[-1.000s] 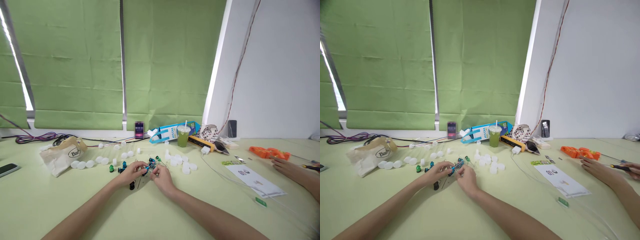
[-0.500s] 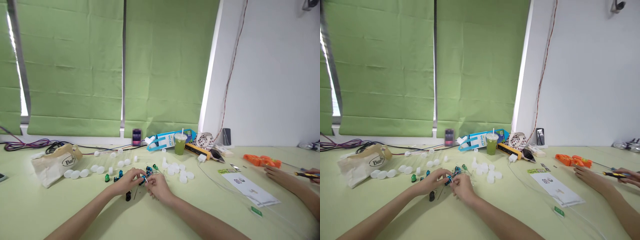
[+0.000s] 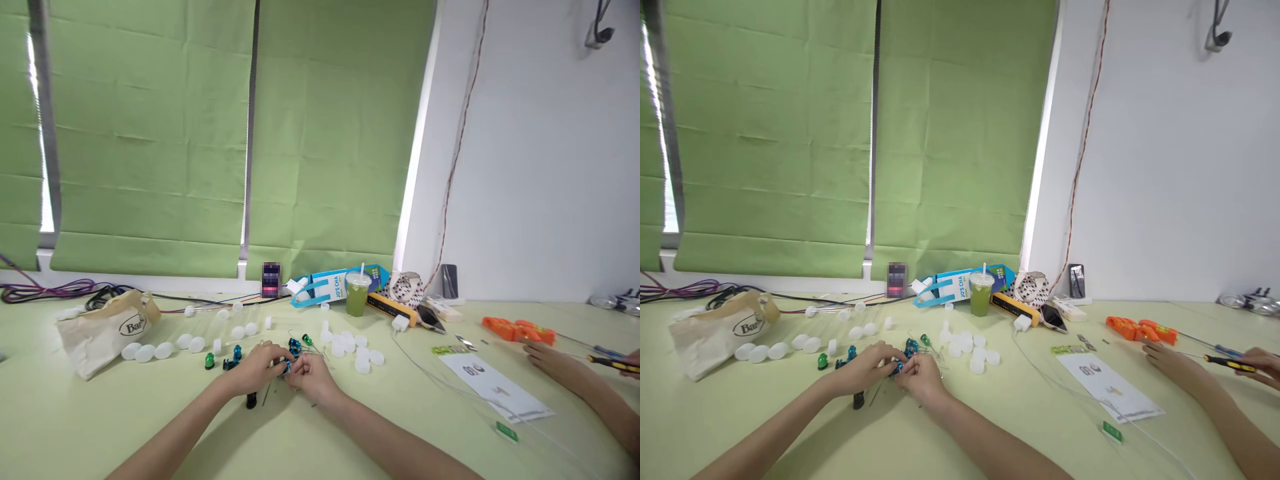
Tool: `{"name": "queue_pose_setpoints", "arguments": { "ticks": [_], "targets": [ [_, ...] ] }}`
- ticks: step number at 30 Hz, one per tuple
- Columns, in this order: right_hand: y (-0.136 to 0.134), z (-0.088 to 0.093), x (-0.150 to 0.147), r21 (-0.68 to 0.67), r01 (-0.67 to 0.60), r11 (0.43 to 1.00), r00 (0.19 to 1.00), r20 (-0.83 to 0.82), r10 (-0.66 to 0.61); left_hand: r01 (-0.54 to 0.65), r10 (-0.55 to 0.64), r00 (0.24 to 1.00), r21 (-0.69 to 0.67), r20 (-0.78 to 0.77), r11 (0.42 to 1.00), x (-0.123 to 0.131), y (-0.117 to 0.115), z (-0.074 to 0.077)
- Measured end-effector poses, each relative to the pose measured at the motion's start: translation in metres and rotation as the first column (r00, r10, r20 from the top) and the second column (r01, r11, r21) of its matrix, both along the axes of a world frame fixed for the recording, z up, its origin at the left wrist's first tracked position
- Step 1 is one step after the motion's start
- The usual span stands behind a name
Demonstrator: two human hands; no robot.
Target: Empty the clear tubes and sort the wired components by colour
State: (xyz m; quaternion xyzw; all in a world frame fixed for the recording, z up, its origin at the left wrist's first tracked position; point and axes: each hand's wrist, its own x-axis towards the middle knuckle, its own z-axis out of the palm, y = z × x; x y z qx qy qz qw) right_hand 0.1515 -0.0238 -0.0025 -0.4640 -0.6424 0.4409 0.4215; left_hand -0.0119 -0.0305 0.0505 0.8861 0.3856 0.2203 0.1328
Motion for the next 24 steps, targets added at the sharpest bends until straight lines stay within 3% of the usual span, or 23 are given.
{"name": "queue_pose_setpoints", "arguments": {
  "ticks": [14, 24],
  "targets": [
    [0.0019, -0.0068, -0.0053, 0.172, 0.140, 0.975, 0.983, 0.096, -0.158, -0.039, 0.054, 0.994, 0.143, -0.098, 0.989, 0.0028, -0.0018, -0.0047],
    [-0.0040, 0.0005, -0.0046, 0.241, 0.152, 0.959, 0.971, 0.143, -0.190, -0.041, 0.041, 0.999, 0.037, -0.010, 0.998, 0.0010, -0.0009, -0.0028]
  ]
}}
